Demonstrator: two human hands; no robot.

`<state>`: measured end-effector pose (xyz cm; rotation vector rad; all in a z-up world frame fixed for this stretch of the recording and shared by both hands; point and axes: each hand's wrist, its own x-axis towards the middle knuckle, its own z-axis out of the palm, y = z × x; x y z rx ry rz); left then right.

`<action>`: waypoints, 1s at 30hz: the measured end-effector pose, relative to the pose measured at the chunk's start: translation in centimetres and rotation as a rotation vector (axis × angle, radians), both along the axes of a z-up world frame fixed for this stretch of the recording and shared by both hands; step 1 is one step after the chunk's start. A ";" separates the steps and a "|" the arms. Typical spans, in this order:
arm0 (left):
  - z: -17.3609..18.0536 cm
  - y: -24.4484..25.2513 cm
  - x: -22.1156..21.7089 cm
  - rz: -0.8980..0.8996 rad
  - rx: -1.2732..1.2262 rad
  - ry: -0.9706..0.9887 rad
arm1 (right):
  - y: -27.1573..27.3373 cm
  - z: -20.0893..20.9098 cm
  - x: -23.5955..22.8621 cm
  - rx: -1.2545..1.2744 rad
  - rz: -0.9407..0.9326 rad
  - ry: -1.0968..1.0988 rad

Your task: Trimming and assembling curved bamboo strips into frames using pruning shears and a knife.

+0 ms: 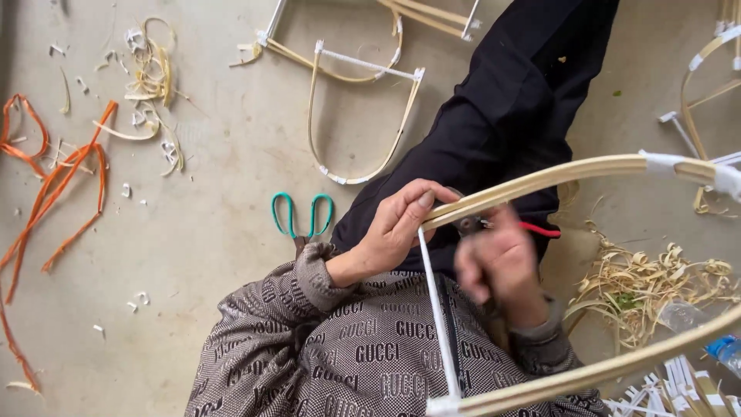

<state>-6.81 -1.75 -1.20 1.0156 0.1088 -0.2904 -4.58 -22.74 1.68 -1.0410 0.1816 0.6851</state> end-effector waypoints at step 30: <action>-0.3 1.3 -1.3 -0.073 -0.027 0.040 | -4.0 -1.2 0.2 0.003 -0.188 -0.082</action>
